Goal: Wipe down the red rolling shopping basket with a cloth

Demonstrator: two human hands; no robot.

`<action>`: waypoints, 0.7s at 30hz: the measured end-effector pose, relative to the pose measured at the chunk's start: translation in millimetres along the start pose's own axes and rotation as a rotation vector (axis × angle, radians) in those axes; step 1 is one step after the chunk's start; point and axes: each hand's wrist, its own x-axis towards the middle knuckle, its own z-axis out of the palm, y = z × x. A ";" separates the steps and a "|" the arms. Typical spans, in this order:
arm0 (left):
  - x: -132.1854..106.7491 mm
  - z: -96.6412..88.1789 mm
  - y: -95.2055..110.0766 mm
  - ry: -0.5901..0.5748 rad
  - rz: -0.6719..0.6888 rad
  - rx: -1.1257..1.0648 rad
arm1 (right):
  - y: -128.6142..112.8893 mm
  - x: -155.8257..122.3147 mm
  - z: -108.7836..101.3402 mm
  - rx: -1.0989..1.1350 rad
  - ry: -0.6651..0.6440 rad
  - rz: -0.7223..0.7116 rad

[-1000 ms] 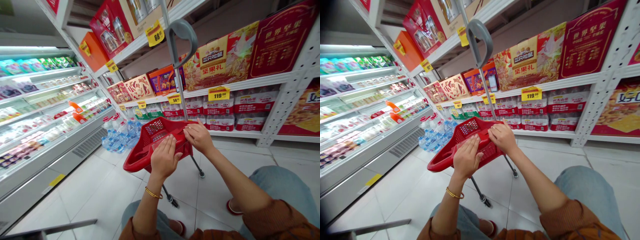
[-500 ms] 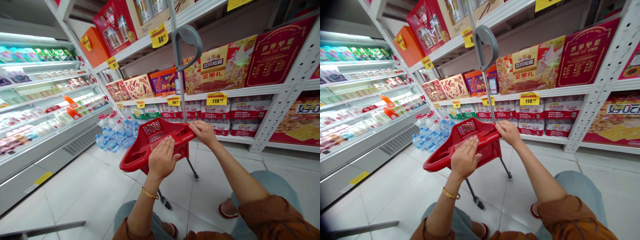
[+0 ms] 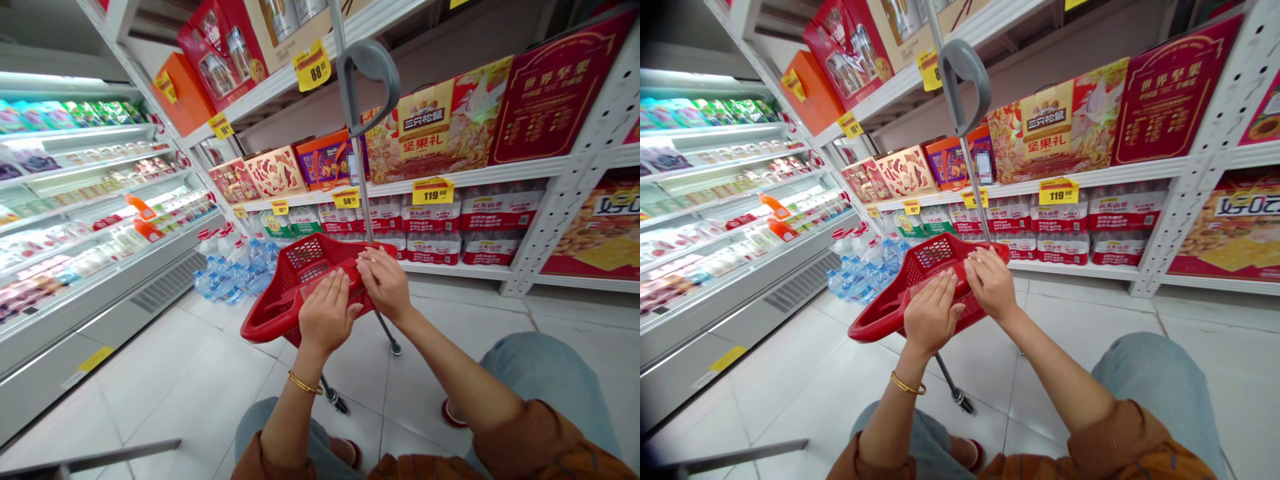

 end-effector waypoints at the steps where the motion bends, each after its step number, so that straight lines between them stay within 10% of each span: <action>1: -0.2 0.9 0.2 0.020 0.000 0.006 | -8.3 -4.0 4.2 0.002 -0.021 -0.035; 21: 3.1 3.3 -0.2 0.099 0.005 -0.002 | 44.0 -8.8 1.4 -0.168 0.092 -0.189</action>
